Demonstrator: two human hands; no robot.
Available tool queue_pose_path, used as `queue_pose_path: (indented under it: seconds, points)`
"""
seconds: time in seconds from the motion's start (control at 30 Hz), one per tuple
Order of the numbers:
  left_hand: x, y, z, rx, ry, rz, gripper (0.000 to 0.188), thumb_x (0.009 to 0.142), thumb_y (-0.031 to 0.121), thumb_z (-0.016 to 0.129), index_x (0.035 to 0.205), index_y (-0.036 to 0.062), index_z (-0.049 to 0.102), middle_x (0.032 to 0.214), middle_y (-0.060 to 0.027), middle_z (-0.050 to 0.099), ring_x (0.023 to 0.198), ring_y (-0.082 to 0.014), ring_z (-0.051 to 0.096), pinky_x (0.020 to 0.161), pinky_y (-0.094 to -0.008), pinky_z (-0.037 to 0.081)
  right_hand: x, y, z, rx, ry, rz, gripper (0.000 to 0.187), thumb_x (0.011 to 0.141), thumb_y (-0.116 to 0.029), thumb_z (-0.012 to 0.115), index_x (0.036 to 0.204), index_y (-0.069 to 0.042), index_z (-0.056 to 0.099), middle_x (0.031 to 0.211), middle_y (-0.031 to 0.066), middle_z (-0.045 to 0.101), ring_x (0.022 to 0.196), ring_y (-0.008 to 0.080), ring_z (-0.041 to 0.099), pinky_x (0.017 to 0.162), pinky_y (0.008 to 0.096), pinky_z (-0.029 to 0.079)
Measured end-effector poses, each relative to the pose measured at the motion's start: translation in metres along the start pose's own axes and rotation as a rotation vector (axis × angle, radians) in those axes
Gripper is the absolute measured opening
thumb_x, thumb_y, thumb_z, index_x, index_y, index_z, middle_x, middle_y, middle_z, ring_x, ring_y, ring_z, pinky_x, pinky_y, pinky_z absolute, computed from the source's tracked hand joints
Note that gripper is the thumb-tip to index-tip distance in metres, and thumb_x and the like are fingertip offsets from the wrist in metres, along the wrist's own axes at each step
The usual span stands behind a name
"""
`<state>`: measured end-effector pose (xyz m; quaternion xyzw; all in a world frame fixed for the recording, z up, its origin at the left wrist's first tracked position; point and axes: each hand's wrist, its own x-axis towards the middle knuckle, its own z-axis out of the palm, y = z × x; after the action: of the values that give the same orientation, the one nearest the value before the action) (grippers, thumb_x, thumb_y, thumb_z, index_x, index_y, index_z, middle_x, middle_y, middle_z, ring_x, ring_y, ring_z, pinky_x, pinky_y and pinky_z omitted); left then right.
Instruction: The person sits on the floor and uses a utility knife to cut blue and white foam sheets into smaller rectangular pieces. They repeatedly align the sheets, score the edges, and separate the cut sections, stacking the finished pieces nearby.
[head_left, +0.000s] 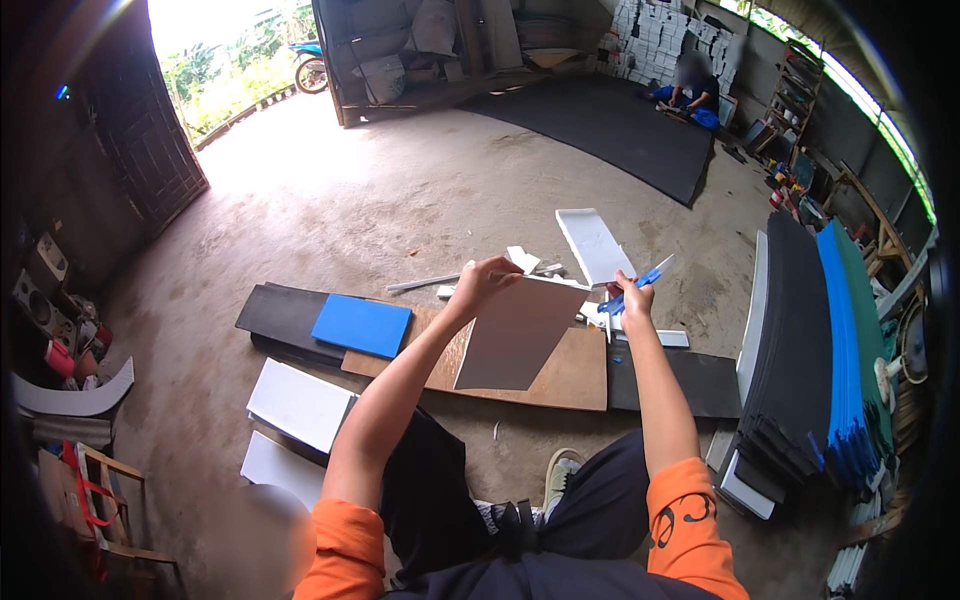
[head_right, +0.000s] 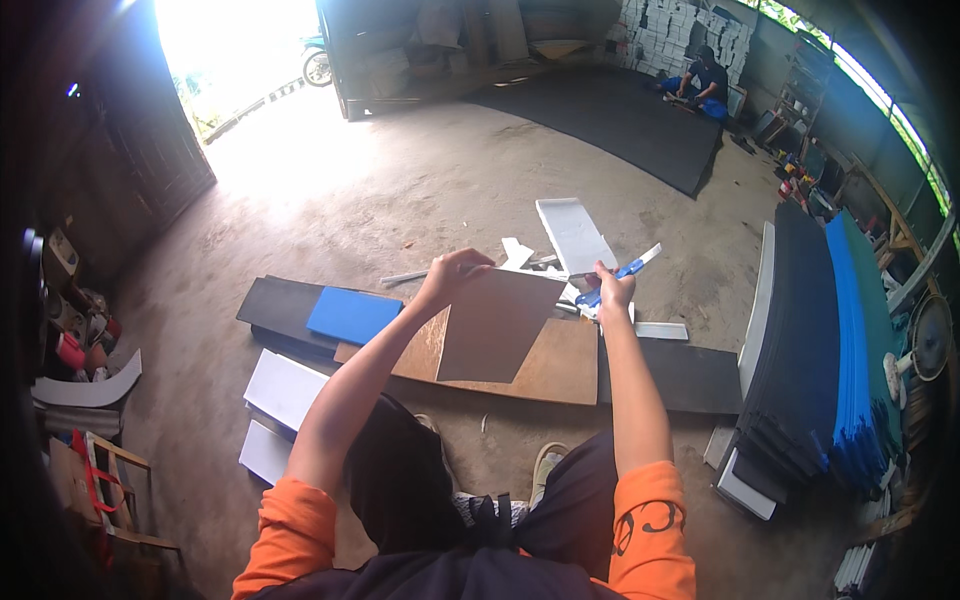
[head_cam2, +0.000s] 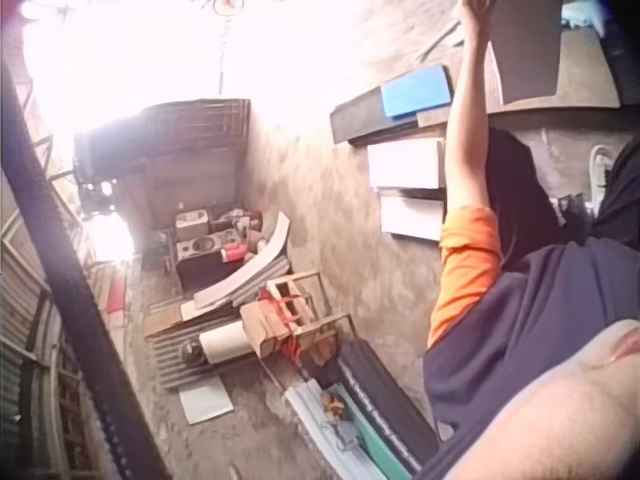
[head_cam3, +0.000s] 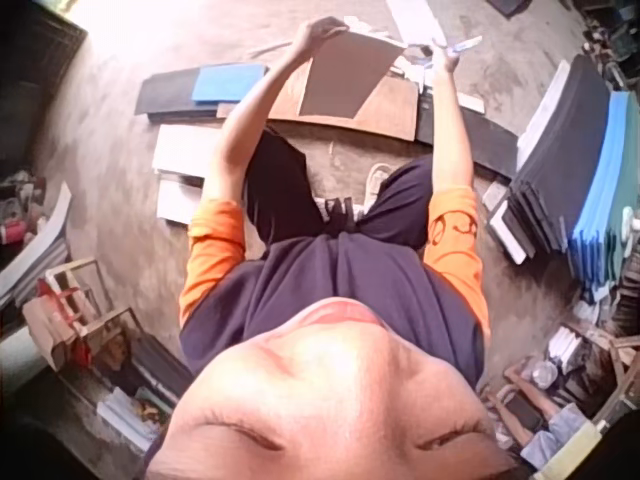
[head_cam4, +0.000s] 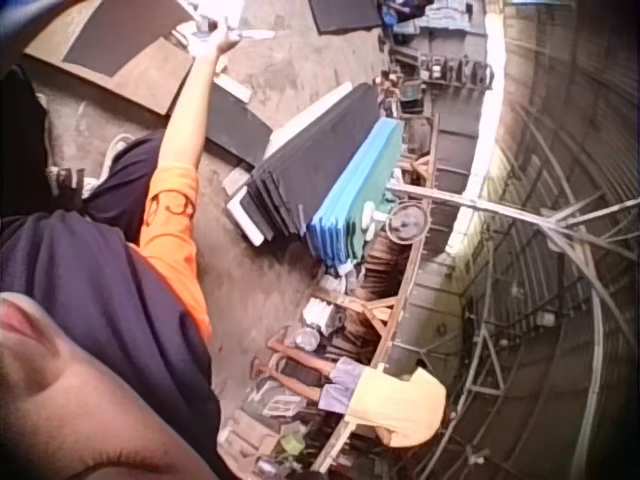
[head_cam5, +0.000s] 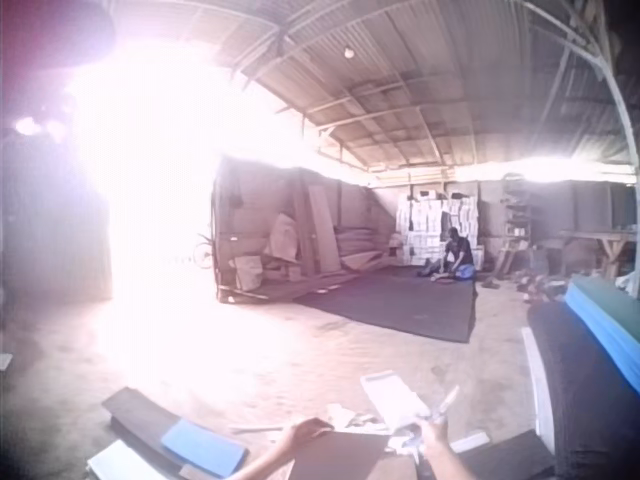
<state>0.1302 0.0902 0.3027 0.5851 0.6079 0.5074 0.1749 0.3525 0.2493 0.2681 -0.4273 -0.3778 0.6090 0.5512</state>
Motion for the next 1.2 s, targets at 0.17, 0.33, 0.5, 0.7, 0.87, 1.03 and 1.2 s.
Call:
queue_pose_path:
  seconds: [0.17, 0.33, 0.5, 0.7, 0.87, 1.03, 1.2]
  points:
    - [-0.008, -0.015, -0.01, 0.047, 0.075, -0.049, 0.018, 0.076, 0.017, 0.062, 0.087, 0.0028, 0.063, 0.077, -0.0094, 0.065, 0.072, -0.0133, 0.062, 0.063, -0.0246, 0.048, 0.021, 0.009, -0.011, 0.156, 0.25, -0.011, 0.032, 0.072, 0.002, 0.062, 0.081, -0.004, 0.032, 0.077, 0.0104, 0.05, 0.054, 0.0196, 0.055, 0.052, 0.0282, 0.052]
    - [-0.008, -0.035, -0.022, -0.112, 0.135, -0.167, 0.02, 0.077, 0.019, 0.061, 0.09, 0.0037, 0.062, 0.077, -0.0064, 0.064, 0.069, -0.0101, 0.06, 0.062, -0.0233, 0.047, 0.042, 0.021, -0.04, 0.008, 0.233, -0.024, 0.041, 0.076, -0.013, 0.063, 0.102, 0.003, 0.036, 0.101, 0.0157, 0.046, 0.096, 0.0237, 0.05, 0.081, 0.0394, 0.044]
    - [-0.011, -0.031, -0.02, -0.226, 0.139, -0.218, 0.028, 0.077, 0.02, 0.062, 0.099, 0.0041, 0.058, 0.073, -0.0054, 0.062, 0.067, -0.0108, 0.058, 0.058, -0.0227, 0.046, 0.013, 0.015, -0.015, -0.681, -0.367, -0.023, 0.045, 0.077, -0.038, 0.06, 0.097, -0.001, 0.043, 0.1, 0.0143, 0.053, 0.095, 0.0207, 0.052, 0.084, 0.0319, 0.037]
    - [-0.012, -0.035, -0.019, -0.225, 0.17, -0.291, 0.025, 0.077, 0.024, 0.063, 0.086, 0.0023, 0.055, 0.068, -0.0052, 0.06, 0.062, -0.0085, 0.057, 0.052, -0.0225, 0.044, -0.066, -0.007, 0.061, -0.514, -0.755, -0.077, 0.028, 0.076, -0.019, 0.063, 0.092, -0.003, 0.045, 0.091, 0.0091, 0.058, 0.086, 0.0146, 0.054, 0.079, 0.0275, 0.041]
    - [-0.016, -0.036, -0.02, -0.255, 0.124, -0.293, 0.031, 0.081, 0.031, 0.057, 0.09, 0.0006, 0.054, 0.072, -0.006, 0.06, 0.065, -0.0091, 0.055, 0.056, -0.0236, 0.043, -0.062, 0.011, 0.059, -0.548, -0.718, -0.087, 0.024, 0.074, -0.013, 0.065, 0.087, -0.005, 0.046, 0.084, 0.0065, 0.059, 0.079, 0.0109, 0.054, 0.073, 0.025, 0.042]
    - [-0.014, -0.089, -0.047, -0.126, 0.431, -0.221, 0.054, 0.083, 0.05, 0.044, 0.108, 0.0026, 0.047, 0.095, -0.015, 0.06, 0.09, -0.0205, 0.055, 0.078, -0.0291, 0.041, -0.044, 0.029, 0.061, -0.296, -0.452, -0.134, 0.02, 0.076, -0.006, 0.062, 0.078, -0.01, 0.043, 0.074, 0.0024, 0.055, 0.069, 0.0102, 0.054, 0.064, 0.0218, 0.043]
    - [-0.059, -0.119, -0.074, 0.129, 0.539, -0.725, 0.093, 0.065, 0.079, 0.031, 0.129, 0.0119, 0.021, 0.127, -0.0187, 0.033, 0.119, -0.0336, 0.029, 0.096, -0.0507, 0.019, 0.001, 0.035, 0.021, -0.018, -0.017, 0.135, 0.023, 0.076, -0.004, 0.061, 0.078, -0.009, 0.039, 0.08, 0.0065, 0.048, 0.072, 0.016, 0.052, 0.068, 0.0317, 0.045]
